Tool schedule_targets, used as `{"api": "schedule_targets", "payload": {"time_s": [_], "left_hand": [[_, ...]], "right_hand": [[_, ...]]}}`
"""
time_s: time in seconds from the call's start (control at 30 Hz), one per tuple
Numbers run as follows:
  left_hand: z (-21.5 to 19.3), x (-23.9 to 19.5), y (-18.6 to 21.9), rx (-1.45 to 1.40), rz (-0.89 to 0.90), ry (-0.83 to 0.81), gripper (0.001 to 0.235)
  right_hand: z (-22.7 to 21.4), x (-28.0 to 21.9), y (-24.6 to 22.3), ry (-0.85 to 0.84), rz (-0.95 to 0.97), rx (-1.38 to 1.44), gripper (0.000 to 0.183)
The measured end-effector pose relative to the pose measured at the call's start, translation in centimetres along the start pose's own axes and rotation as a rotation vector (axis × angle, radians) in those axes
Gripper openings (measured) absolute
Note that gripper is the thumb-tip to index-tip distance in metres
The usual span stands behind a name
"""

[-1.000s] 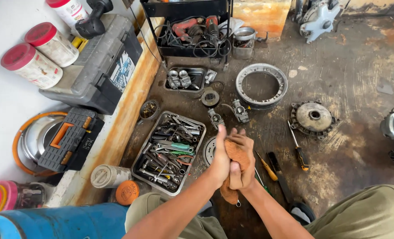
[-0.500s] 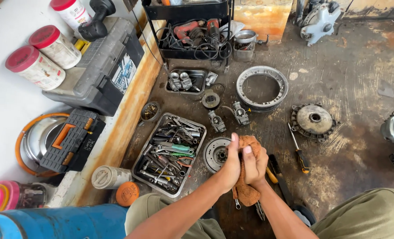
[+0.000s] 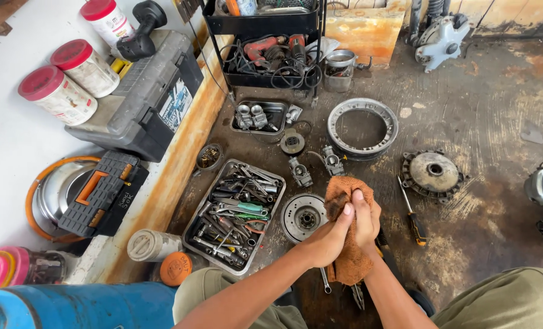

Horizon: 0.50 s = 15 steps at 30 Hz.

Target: Cleaning and inspecting motorcycle engine components using a cloth

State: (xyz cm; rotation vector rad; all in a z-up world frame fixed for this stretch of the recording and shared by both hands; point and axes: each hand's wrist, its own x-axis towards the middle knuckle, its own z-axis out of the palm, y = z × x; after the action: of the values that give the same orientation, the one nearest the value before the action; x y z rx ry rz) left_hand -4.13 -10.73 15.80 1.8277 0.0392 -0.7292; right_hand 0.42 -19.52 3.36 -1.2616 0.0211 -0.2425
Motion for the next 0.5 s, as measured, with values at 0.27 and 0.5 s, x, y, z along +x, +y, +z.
{"api": "schedule_targets", "payload": {"time_s": [0.27,0.5], "left_hand": [[-2.6,0.0,0.1,-0.661,0.196,-0.079,0.135],[-5.3,2.4,-3.3,-0.898,0.433,-0.248,0.132]], "right_hand": [[2.1,4.3,-7.3,0.162,-0.112,0.143,0.046],[-3.5,8.7,-2.9,0.101,0.235,0.873,0.071]]}}
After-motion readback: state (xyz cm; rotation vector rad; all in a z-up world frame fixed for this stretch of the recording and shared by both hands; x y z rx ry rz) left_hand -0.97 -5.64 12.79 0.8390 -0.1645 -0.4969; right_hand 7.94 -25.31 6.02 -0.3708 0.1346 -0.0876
